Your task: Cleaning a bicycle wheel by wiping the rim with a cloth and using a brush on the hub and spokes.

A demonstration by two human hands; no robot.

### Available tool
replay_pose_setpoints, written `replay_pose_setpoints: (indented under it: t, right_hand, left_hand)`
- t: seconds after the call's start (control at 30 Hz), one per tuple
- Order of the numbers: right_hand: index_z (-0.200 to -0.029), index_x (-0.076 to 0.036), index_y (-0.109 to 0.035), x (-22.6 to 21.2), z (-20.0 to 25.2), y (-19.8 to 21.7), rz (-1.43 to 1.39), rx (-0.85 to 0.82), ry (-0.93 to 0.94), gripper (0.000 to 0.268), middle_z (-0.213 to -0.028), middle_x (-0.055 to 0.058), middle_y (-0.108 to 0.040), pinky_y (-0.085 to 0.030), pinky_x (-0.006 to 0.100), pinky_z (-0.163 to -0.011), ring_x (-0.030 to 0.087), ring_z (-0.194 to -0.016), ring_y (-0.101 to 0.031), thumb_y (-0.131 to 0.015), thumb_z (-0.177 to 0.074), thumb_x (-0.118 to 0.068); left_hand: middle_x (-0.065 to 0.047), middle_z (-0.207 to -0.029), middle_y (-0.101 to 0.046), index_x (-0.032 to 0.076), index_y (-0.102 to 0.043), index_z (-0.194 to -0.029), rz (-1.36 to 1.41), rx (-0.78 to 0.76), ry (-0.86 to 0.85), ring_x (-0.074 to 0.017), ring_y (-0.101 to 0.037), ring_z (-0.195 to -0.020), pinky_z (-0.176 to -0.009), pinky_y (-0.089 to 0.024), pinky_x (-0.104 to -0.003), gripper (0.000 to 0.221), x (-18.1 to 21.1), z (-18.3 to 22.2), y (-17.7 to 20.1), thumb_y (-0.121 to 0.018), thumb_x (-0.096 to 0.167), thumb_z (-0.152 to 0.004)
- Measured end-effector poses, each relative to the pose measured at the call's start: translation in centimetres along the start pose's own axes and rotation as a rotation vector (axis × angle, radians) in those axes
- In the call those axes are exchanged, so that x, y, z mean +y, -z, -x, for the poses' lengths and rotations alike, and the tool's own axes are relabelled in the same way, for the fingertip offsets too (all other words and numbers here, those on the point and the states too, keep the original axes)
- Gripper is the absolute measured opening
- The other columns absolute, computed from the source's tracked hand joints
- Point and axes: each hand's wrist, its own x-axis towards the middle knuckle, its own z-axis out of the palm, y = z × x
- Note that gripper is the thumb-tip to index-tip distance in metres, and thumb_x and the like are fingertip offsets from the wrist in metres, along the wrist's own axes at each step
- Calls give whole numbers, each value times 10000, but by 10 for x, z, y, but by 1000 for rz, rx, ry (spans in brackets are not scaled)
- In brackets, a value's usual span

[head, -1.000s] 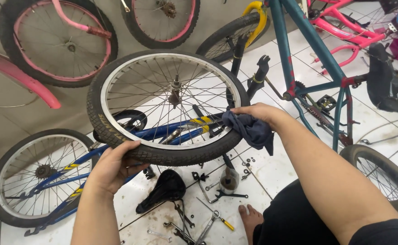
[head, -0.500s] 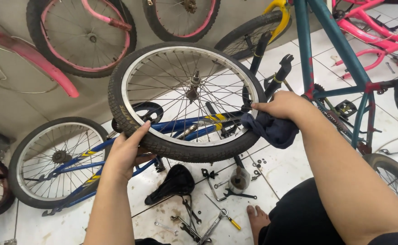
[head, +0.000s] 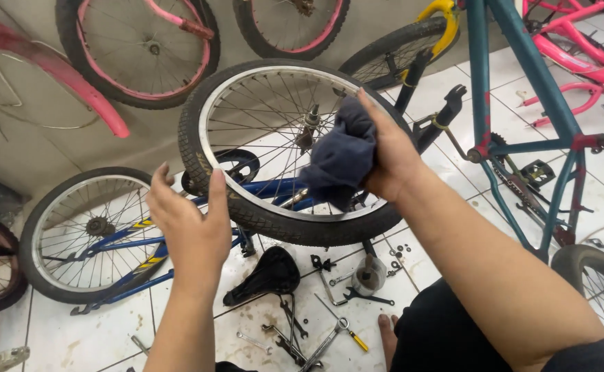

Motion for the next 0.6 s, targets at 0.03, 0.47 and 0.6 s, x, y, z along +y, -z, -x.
replay_pose_setpoints:
  t: [0.03,0.47,0.6]
  right_hand:
    - [-921,-85,-714,15,-12,-1,3,-10,-7,437,-765,53,-700,-592,313,-852,206,-822,-747,-697,-898,-521]
    - [-1429,-10,-550,77,-7,-55,242,-562,-9,573,-1334,189,-652,-565,421,-994,283,-1223,-654,-650,-936,-286]
    - [-1327,-20,-598,44,-25,-24,411,-470,136,476,-1124,131,-684,-610,280,-692,214,-908,-731,-657,-954,-309]
  left_hand:
    - [-348,-1320,-396,-78,-300,-1469,-5,10,6,-558,-410,-1286,-1091,-347,-673,820,4,3,1,-544,571,-1032]
    - [-90,-1232,-590,152,-447,-1399,1108,65,53,-227,-613,-1160,-1052,-559,-418,432,-85,2,-21,-512,65,-981]
    - [-83,-911,-697,167,-647,-985,1444,216,458,-221,-736,-857,-848,-651,-338,297,-53,-9,13,-490,175,-733]
